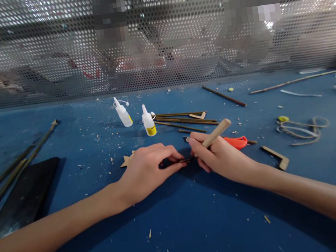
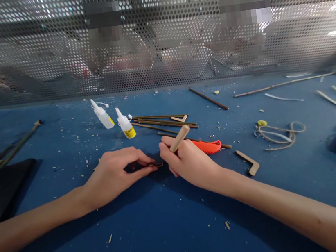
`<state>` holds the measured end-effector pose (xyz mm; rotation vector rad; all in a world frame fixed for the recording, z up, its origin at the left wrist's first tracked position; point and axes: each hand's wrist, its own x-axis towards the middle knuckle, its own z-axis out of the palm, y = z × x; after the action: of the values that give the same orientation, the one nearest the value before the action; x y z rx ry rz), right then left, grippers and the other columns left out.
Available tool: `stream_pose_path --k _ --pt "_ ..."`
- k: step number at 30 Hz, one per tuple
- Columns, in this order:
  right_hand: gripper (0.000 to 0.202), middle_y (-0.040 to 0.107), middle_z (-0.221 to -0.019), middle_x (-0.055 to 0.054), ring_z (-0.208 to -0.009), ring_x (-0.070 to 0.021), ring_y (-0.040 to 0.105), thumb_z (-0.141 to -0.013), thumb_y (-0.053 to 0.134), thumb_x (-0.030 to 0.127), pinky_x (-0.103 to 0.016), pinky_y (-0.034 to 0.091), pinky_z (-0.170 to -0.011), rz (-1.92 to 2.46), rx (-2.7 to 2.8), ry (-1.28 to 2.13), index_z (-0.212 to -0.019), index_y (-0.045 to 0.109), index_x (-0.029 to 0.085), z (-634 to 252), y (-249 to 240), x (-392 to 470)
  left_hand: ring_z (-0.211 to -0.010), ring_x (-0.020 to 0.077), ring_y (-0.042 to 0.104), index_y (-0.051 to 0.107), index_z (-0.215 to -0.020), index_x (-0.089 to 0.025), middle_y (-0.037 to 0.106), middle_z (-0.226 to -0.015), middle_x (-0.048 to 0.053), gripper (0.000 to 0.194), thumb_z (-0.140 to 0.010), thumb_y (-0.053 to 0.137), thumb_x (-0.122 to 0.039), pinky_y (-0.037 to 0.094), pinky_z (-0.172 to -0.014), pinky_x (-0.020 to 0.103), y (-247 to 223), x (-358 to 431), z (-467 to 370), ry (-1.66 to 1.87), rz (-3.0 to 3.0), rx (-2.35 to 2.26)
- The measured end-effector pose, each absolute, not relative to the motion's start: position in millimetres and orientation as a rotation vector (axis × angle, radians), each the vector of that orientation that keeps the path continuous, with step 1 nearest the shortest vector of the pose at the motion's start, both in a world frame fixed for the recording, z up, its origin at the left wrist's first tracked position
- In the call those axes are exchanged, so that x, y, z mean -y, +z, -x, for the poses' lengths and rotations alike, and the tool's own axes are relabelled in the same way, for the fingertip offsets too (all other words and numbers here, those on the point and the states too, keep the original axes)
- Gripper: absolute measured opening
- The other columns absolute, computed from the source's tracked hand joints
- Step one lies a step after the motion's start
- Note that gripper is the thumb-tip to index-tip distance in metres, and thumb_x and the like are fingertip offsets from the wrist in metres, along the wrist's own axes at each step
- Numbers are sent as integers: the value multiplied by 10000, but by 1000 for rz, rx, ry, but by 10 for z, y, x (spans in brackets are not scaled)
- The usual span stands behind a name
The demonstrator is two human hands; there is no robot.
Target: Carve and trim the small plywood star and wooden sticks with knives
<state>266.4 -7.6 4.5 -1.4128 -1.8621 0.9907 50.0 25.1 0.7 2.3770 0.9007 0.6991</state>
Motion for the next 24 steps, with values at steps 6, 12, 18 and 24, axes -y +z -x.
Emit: stream_pose_path --k 6,12,18,24 --pt "373 478 -476 79 -436 -81 435 -1048 386 476 -241 372 -478 1396 1724 1003 -783 461 224 -2685 23 125 -810 128 683 730 -943 -239 742 -891 -41 64 -892 742 -276 488 -725 233 -3 -260 -489 685 -2336 -906" --pt "375 494 -488 83 -402 -61 401 -1047 381 492 -231 348 -442 1391 1717 1064 -801 463 222 -2688 21 118 -792 113 678 726 -929 -244 742 -880 -62 64 -882 754 -278 479 -718 220 -1 -255 -499 688 -2317 -925" --pt "375 497 -471 94 -385 -56 424 -1054 352 494 -219 370 -455 1384 1770 1083 -813 451 224 -2699 3 78 -768 112 676 731 -919 -247 745 -865 -66 70 -880 756 -300 476 -711 218 9 -266 -523 674 -2294 -941" --pt "364 495 -467 99 -421 -58 452 -1059 359 459 -209 389 -496 1377 1856 1079 -788 424 225 -2694 26 56 -790 117 685 734 -927 -249 748 -883 -64 71 -881 752 -299 483 -709 222 20 -272 -538 657 -2287 -953"
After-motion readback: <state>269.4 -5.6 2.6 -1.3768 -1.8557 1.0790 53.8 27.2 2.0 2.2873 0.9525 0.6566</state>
